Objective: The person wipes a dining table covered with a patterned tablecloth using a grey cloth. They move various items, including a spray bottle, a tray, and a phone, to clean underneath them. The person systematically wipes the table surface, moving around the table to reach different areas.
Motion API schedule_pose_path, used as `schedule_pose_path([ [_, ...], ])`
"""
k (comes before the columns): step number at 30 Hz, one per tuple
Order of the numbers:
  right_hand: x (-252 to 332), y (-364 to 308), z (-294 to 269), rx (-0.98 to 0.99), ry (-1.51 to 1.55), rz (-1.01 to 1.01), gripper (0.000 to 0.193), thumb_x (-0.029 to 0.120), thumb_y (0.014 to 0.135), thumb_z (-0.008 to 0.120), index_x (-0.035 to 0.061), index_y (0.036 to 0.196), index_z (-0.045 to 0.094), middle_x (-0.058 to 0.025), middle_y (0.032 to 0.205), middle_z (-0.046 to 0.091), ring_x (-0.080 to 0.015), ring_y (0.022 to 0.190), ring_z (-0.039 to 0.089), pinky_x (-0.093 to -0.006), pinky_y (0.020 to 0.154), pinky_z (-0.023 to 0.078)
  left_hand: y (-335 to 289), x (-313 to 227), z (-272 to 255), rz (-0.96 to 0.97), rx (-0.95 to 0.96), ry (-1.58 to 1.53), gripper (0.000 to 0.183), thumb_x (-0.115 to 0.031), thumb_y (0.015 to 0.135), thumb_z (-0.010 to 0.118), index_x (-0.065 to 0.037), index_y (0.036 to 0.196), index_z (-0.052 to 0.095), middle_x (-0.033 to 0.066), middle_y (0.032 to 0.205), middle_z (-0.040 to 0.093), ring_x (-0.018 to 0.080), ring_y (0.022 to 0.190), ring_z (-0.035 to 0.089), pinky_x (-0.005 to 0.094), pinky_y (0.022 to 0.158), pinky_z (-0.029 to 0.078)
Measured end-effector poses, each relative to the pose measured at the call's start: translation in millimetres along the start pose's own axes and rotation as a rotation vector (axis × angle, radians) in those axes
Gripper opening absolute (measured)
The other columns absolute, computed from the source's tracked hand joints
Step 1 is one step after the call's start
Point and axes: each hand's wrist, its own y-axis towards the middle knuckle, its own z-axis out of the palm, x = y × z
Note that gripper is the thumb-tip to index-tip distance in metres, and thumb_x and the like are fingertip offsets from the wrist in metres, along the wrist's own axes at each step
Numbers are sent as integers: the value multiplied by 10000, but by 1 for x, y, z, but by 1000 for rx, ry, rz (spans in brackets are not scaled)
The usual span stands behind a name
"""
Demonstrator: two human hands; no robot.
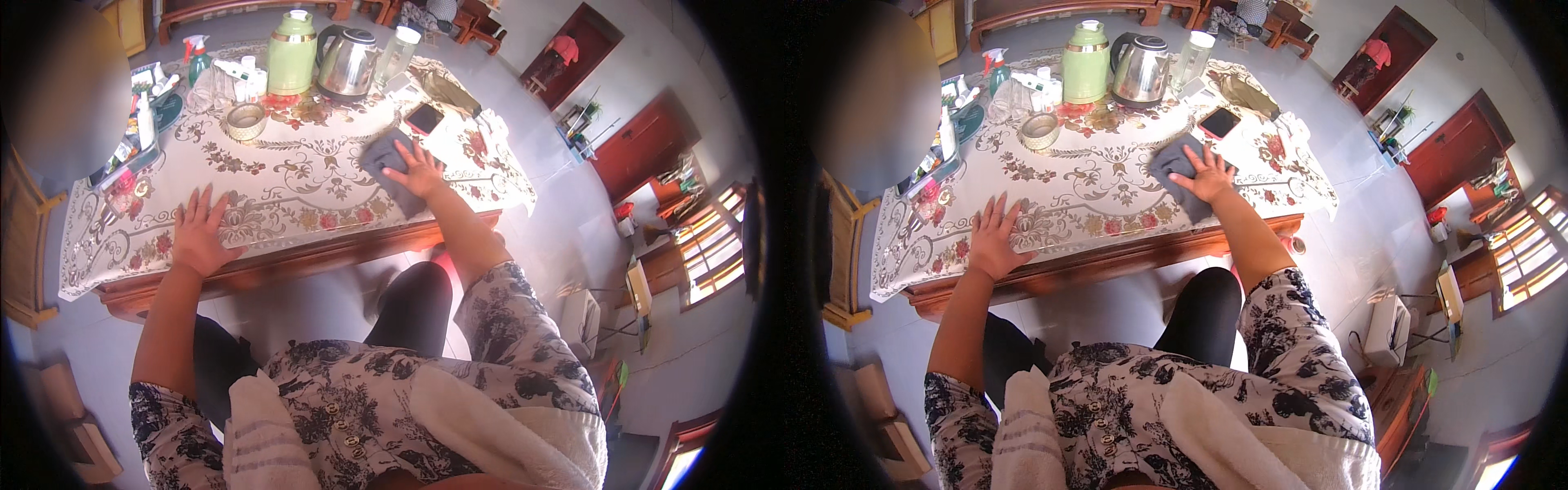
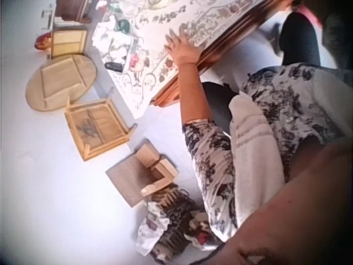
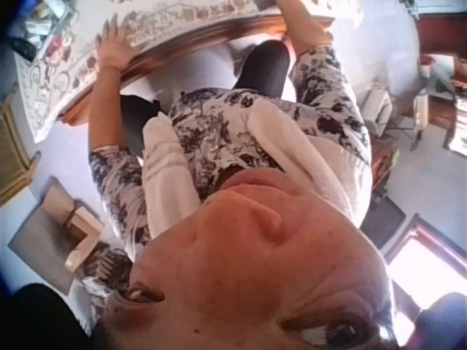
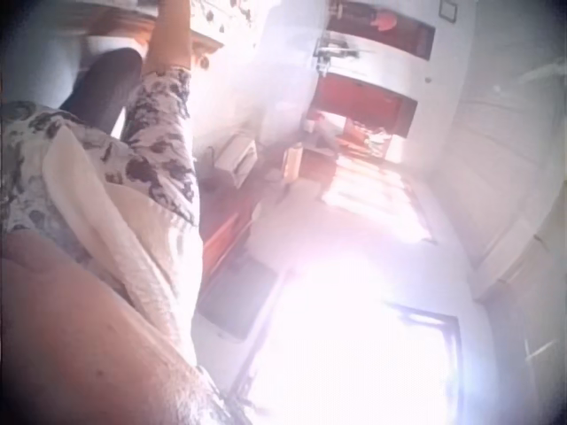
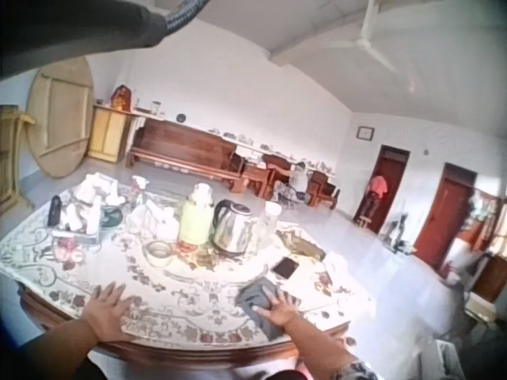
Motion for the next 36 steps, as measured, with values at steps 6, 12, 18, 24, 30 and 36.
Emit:
schedule_pose_path([
  [6, 143, -9, 2, -2, -53, -241, 802, 815, 864, 384, 425, 1553, 260, -87, 1664, 147, -433, 1495, 158, -709, 1130, 106, -1, 1, -4, 3, -8, -25, 1058, -570, 656, 809, -219, 1537, 340, 111, 1636, 194, 346, 1503, 186, 583, 1186, 187],
  [12, 295, -38, 33, -74, 162, -531, 562, 509, 958, 509, 374, 1495, 412, -80, 1632, 249, -460, 1459, 236, -737, 1111, 163, 1, -2, -10, -19, 83, 0, 1001, -609, 657, 784, -81, 1445, 463, 172, 1610, 246, 344, 1507, 180, 577, 1191, 171],
  [18, 251, -26, 31, -107, 216, -465, 538, 462, 975, 498, 308, 1487, 438, -47, 1618, 293, -331, 1487, 249, -625, 1176, 174, -1, 0, -3, 4, -34, -39, 1058, -588, 651, 799, -85, 1490, 396, 140, 1611, 256, 333, 1505, 194, 565, 1201, 157],
  [24, 38, 2, 42, -264, 157, -73, 553, 513, 964, 505, 319, 1478, 449, -38, 1580, 369, -271, 1453, 323, -574, 1183, 206, 3, -7, -9, -17, 103, 37, 1159, -625, 661, 775, -113, 1560, 253, 128, 1634, 189, 332, 1513, 149, 548, 1213, 135],
  [30, -120, -11, 28, -154, 50, 484, 625, 573, 970, 436, 359, 1543, 312, -13, 1642, 240, -284, 1506, 214, -621, 1180, 146, -5, -4, -9, -27, 100, 77, 1137, -624, 703, 755, -107, 1566, 226, 141, 1639, 166, 362, 1510, 146, 561, 1206, 149],
  [36, -68, -15, 22, -85, 115, 380, 633, 556, 968, 463, 375, 1549, 288, -14, 1658, 196, -356, 1518, 155, -676, 1151, 137, -18, -66, 1, 116, 149, -65, 1090, -612, 723, 746, -172, 1576, 229, 196, 1638, 141, 467, 1494, 123, 671, 1160, 122],
])
